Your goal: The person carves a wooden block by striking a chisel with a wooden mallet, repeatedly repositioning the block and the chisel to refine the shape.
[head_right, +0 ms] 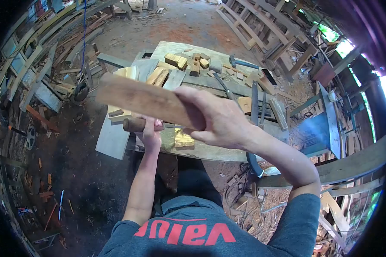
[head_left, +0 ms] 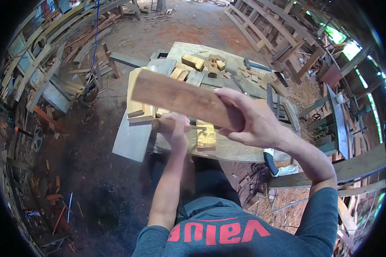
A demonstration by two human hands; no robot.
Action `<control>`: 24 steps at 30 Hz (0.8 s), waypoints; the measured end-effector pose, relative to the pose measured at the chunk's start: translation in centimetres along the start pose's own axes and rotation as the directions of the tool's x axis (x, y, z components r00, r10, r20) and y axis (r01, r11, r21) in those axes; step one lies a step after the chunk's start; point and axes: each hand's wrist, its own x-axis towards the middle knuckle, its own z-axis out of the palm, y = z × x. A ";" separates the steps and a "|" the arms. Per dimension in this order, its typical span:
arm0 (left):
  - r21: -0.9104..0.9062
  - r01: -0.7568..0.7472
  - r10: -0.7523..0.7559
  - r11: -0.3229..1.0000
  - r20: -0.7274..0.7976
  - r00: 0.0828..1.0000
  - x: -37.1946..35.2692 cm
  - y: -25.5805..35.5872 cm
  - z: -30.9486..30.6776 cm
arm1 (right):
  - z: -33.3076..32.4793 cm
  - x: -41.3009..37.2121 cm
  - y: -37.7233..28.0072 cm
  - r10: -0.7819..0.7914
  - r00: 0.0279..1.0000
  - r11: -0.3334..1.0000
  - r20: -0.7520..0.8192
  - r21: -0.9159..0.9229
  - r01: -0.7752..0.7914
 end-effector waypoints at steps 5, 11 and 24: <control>0.352 -0.198 0.264 0.915 -0.152 0.952 0.2 0.2 0.1 | -1.3 4.7 -4.1 0.113 0.922 0.989 0.371 -0.133 -0.068; 0.347 -0.228 0.215 0.910 0.078 0.974 0.2 -1.9 -0.8 | -2.2 8.0 -9.1 -0.299 0.942 0.876 -0.153 0.348 0.335; 0.472 -0.552 0.531 0.688 0.192 0.825 1.9 -2.0 0.4 | -2.5 6.0 -7.1 0.048 0.902 0.994 0.428 -0.108 -0.002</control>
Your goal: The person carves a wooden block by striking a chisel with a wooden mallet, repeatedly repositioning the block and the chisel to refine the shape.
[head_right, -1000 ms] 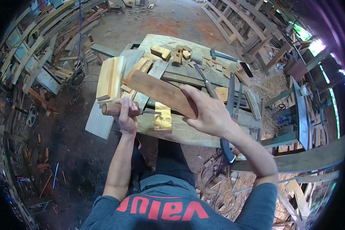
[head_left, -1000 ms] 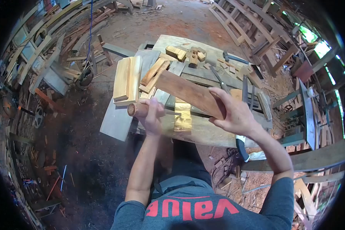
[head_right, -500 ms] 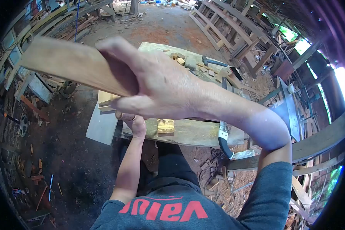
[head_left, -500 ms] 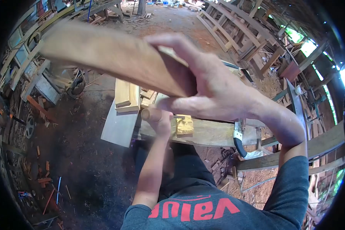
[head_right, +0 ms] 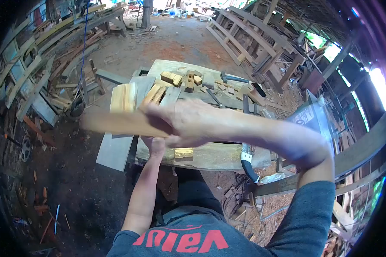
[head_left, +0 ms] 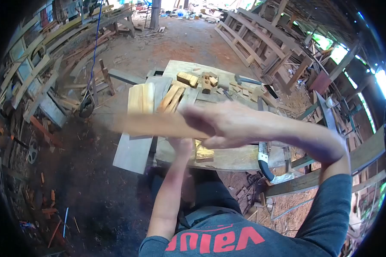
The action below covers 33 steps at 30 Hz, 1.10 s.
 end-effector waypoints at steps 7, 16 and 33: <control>0.468 0.107 -0.262 0.877 0.280 0.924 -3.6 -7.8 -1.7 | 0.0 0.6 -1.8 -0.227 0.839 0.962 -0.494 0.019 0.272; -0.054 0.337 -0.329 0.940 0.117 0.937 0.1 1.9 0.9 | 0.1 -1.1 -0.8 -0.023 0.950 0.999 -0.313 0.022 0.031; -0.117 0.437 -0.333 0.892 0.485 0.809 1.2 7.1 5.7 | 12.5 -19.8 10.2 0.532 0.616 0.816 -0.581 0.546 -0.190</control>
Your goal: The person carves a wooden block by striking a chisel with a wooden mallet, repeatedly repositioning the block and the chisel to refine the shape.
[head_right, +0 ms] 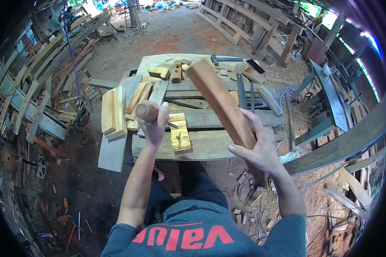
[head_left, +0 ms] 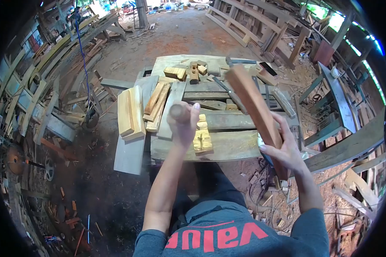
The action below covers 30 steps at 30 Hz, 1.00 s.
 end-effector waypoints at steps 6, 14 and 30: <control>0.194 -0.234 0.204 0.953 0.164 0.965 -1.8 -1.8 5.4 | 0.8 -3.5 5.5 0.216 0.973 0.921 -0.086 0.349 -0.174; 0.489 -0.367 0.165 0.792 0.407 0.898 -4.8 -4.1 10.5 | 1.2 -6.0 8.3 0.286 0.953 0.874 -0.100 0.435 -0.216; 0.581 -0.344 0.111 0.738 0.399 0.910 -5.6 -4.8 12.2 | 0.6 -10.0 13.1 0.267 0.908 0.704 -0.322 0.709 0.045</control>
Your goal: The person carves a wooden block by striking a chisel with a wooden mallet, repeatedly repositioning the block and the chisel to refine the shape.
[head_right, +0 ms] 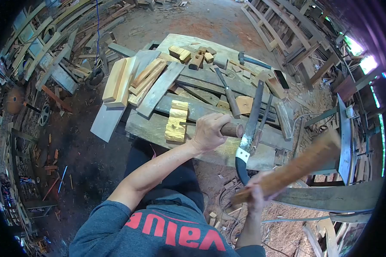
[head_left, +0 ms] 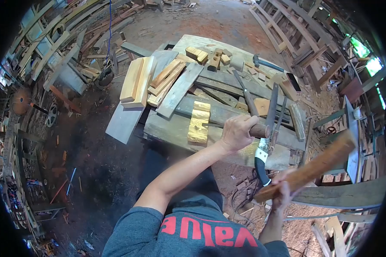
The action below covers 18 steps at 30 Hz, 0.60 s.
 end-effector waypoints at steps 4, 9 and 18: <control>-0.040 0.006 -0.008 0.999 -0.037 0.999 0.3 -0.2 -0.2 | 2.2 -0.8 0.3 0.158 0.981 0.799 0.113 -0.599 -0.060; -0.045 0.025 -0.026 0.999 -0.027 0.999 -0.2 -0.4 -0.1 | 4.3 -0.4 -2.3 0.046 0.999 0.984 0.017 0.173 -0.048; -0.072 0.020 -0.019 0.997 0.022 1.000 -0.3 -0.5 -0.7 | 4.0 0.1 -1.7 0.032 0.999 0.967 0.019 0.252 -0.036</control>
